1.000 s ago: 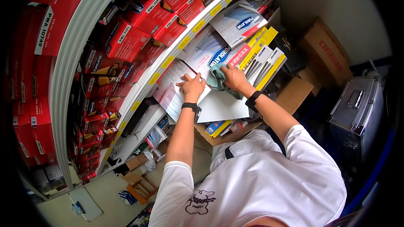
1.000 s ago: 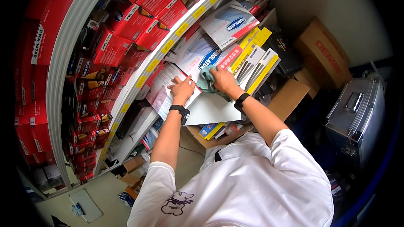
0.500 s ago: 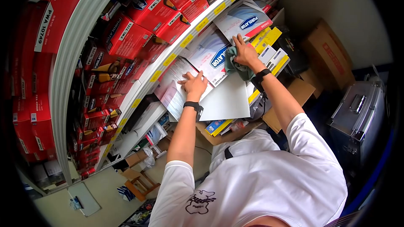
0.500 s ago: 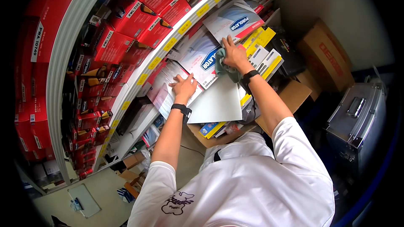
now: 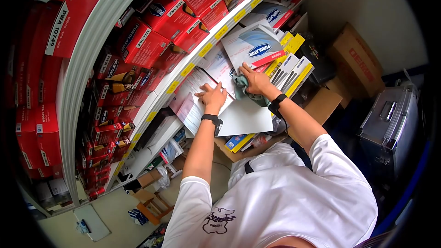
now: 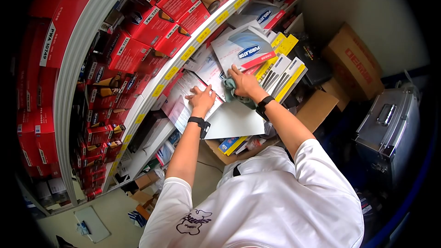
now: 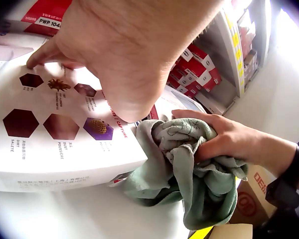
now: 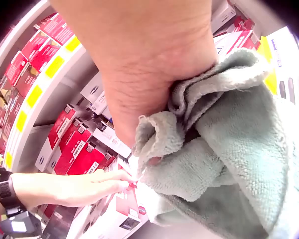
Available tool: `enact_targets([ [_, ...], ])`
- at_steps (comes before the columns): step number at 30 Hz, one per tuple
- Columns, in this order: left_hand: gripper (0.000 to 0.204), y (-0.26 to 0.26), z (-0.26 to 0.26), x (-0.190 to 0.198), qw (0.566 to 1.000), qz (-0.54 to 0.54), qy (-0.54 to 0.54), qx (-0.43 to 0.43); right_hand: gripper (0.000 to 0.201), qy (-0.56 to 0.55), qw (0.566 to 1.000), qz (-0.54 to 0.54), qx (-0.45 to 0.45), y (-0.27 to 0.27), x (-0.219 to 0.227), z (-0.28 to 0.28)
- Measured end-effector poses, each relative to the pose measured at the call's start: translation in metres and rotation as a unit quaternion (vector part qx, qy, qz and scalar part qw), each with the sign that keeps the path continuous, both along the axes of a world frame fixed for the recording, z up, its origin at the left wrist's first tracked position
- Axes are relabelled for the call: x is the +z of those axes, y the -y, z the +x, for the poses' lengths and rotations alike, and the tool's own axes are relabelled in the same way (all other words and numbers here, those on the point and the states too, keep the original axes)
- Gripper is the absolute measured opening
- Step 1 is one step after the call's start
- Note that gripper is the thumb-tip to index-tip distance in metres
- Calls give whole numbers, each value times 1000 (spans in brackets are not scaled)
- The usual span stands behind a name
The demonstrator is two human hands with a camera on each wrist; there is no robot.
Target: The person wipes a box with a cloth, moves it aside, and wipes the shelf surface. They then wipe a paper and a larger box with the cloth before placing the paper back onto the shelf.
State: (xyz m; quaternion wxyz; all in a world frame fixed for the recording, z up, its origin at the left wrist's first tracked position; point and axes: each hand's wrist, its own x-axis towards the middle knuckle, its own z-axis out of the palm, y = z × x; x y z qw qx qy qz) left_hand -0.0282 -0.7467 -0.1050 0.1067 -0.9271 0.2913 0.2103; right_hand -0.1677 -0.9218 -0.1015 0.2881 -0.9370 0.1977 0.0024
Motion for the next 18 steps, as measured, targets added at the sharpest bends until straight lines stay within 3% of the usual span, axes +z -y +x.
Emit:
enact_targets([
  [5, 62, -7, -4, -13, 997, -43, 71, -3, 93, -39, 996, 31, 70, -3, 9, -6],
  [7, 60, -9, -7, -4, 985, -122, 81, -96, 90, -36, 993, 58, 98, -4, 8, -9],
  [8, 60, -9, -6, -2, 984, -123, 81, -96, 86, -34, 988, 87, 126, -6, 7, -11],
  [10, 64, -9, -4, 3, 933, -225, 46, -278, 95, -16, 985, 94, 146, -10, 5, -15],
  [11, 68, -8, -6, 4, 927, -210, 32, -309, 95, -20, 982, 102, 157, -12, 3, -16],
  [14, 68, -10, -9, -5, 930, -221, 14, -293, 90, -35, 980, 98, 172, -14, 8, -19],
  [16, 68, -11, -8, -9, 930, -240, 3, -279, 77, 19, 979, 77, 187, -13, 14, -24],
  [18, 67, -14, -9, -10, 929, -259, -8, -263, 68, 5, 977, 86, 196, -9, 19, -24],
])
